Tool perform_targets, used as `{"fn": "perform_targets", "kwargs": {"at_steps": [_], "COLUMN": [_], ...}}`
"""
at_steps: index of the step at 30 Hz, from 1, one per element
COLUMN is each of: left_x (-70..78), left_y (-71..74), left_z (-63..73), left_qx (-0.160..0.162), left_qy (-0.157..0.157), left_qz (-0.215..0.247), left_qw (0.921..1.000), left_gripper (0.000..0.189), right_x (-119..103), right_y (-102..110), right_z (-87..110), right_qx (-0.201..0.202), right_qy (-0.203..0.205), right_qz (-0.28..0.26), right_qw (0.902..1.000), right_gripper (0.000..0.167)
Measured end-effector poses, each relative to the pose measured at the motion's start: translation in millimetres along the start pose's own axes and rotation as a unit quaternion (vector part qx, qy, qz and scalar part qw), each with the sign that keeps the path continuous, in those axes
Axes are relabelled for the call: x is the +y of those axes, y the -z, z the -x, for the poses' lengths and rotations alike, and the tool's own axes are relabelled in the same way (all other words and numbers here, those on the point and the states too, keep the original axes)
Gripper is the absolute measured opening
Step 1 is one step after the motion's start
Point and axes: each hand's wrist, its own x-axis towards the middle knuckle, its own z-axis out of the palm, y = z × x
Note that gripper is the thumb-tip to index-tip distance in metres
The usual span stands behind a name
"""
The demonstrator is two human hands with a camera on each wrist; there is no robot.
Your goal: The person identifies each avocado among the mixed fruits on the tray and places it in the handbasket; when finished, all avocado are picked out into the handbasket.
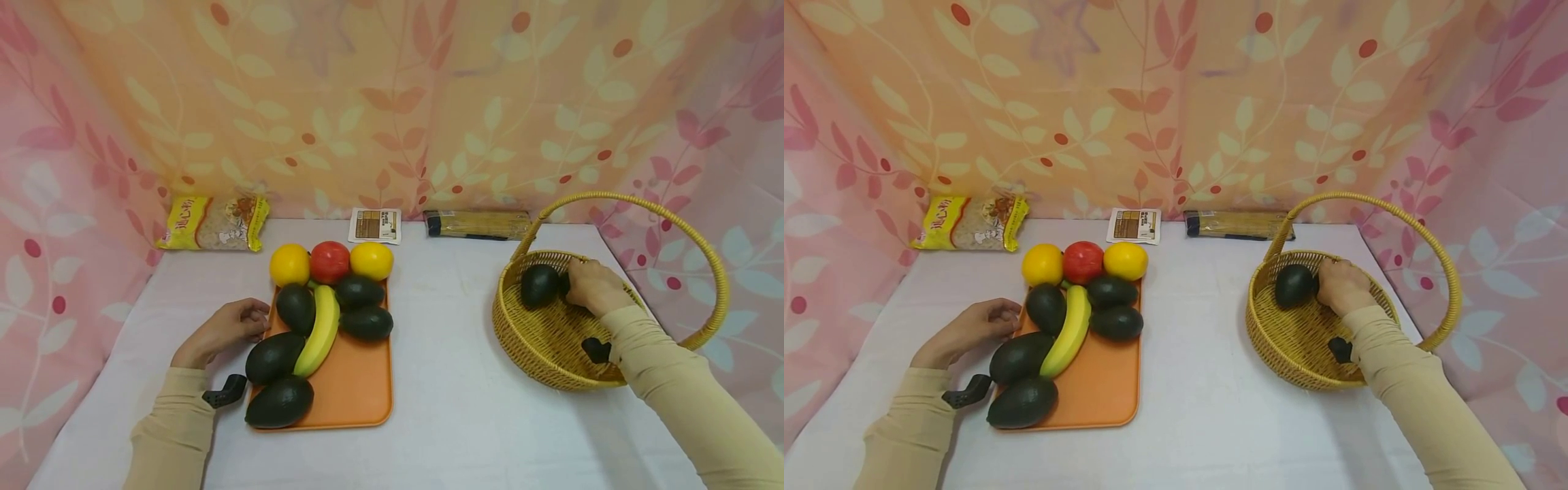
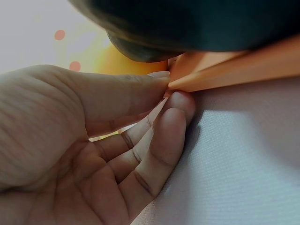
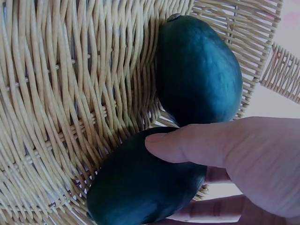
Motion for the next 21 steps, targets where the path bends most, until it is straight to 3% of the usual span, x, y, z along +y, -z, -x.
{"fn": "perform_targets", "kwargs": {"at_steps": [7, 10, 13, 16, 21], "left_x": [0.7, 0.9, 1.5, 2.5, 2.8], "left_y": [-2.6, -3.4, -3.0, -1.5, -0.2], "left_z": [1.6, 1.8, 1.2, 0.3, -0.4], "left_qx": [-0.005, -0.005, -0.005, -0.002, 0.002], "left_qy": [0.002, 0.004, 0.005, 0.005, 0.001], "left_qz": [0.01, 0.007, 0.003, -0.004, -0.006], "left_qw": [0.9999, 1.0, 1.0, 1.0, 1.0], "left_gripper": [0.042, 0.042, 0.042, 0.042, 0.044], "right_x": [0.6, -3.8, -14.1, -30.4, -67.7], "right_y": [2.7, 8.8, 16.8, 24.8, 33.5], "right_z": [2.2, 8.2, 17.8, 29.7, 46.9], "right_qx": [0.003, 0.038, 0.104, 0.195, 0.333], "right_qy": [0.006, 0.015, 0.024, 0.04, 0.108], "right_qz": [0.003, 0.004, -0.001, -0.002, 0.02], "right_qw": [1.0, 0.9992, 0.9943, 0.98, 0.9367], "right_gripper": [0.042, 0.036, 0.028, 0.022, 0.019]}}
